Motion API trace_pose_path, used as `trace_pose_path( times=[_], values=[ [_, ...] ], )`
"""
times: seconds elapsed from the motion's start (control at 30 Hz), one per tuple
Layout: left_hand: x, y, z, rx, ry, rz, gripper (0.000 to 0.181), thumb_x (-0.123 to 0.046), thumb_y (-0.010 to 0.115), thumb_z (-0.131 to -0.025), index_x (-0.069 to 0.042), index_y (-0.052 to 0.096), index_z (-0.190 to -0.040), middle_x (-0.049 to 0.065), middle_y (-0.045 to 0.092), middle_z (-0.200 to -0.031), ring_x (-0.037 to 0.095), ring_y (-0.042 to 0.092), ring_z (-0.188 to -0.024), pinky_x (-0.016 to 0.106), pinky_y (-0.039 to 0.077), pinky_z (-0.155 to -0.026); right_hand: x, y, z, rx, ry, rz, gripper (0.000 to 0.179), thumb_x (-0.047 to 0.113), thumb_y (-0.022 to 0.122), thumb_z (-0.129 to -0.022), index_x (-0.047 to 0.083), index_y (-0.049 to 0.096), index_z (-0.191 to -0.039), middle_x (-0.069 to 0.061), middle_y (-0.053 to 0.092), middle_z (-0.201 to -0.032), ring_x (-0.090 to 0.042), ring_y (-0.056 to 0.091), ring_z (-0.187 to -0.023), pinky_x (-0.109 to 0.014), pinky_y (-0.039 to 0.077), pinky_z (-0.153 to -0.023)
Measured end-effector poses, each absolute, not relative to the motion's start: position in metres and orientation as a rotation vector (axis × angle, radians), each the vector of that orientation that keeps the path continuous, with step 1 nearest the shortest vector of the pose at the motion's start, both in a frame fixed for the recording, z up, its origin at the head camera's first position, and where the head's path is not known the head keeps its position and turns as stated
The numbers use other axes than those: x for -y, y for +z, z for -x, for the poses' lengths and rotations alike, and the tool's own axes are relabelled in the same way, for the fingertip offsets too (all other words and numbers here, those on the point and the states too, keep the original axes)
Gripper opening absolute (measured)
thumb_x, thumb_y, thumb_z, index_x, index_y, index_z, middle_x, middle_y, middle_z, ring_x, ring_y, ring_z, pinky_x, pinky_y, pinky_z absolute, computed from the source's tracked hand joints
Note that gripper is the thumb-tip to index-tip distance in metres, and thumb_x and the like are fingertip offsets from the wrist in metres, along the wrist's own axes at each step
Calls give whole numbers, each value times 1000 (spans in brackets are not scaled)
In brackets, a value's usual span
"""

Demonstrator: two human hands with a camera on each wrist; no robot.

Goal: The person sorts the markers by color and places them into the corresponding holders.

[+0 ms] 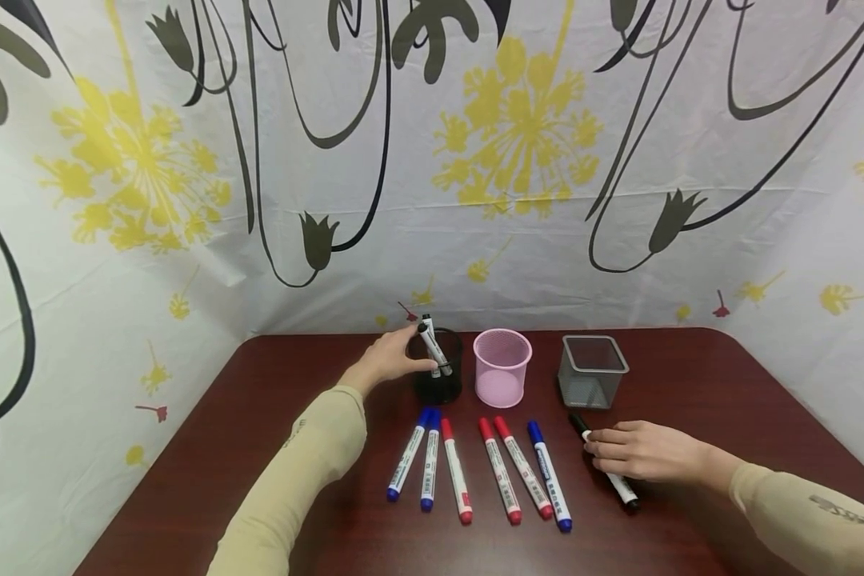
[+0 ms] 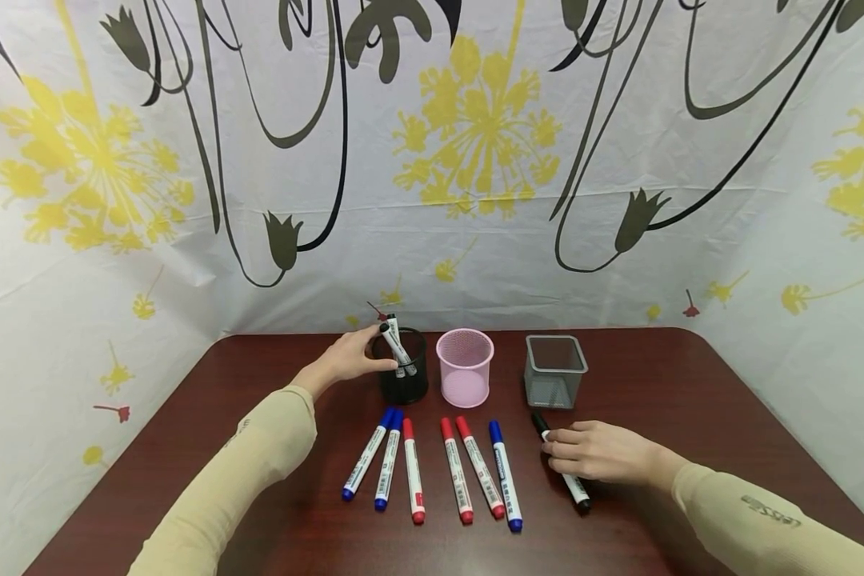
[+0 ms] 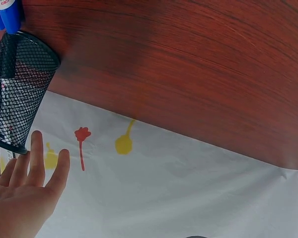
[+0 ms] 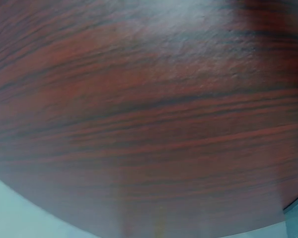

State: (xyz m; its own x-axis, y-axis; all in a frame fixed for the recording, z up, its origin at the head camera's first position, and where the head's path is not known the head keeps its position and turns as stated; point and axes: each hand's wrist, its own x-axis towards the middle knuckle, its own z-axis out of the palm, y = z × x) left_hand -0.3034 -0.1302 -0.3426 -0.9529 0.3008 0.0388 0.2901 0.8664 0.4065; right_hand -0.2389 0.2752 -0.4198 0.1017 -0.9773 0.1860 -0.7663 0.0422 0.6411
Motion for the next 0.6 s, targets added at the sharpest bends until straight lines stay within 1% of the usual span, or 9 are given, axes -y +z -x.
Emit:
trace_pose_path(
  times=[0.13,0.4,0.6],
  values=[
    [130,-343,304,-3014,654,-484,83,-50,64,-74,-12,27,-139,10,35,-136,28,34,-121,47,31,-92,-271,-419,237,1747,-378,-1755,45,9,15,-99,15,60,-95,-2,58,-102,-14,54,-95,-26,43,-65],
    [130,-343,305,-3018,650,-489,83,-49,64,-74,-10,29,-138,11,36,-135,28,35,-120,47,32,-92,-262,-412,234,1826,-261,-1688,42,11,19,-97,13,61,-97,-3,59,-101,-15,55,-95,-28,44,-63],
    [131,-343,303,-3016,659,-492,83,-48,64,-75,-9,28,-138,11,36,-135,28,35,-121,47,31,-93,-253,-405,232,1851,-110,-1634,36,14,26,-96,12,62,-97,-1,60,-99,-16,56,-93,-29,44,-61]
  ],
)
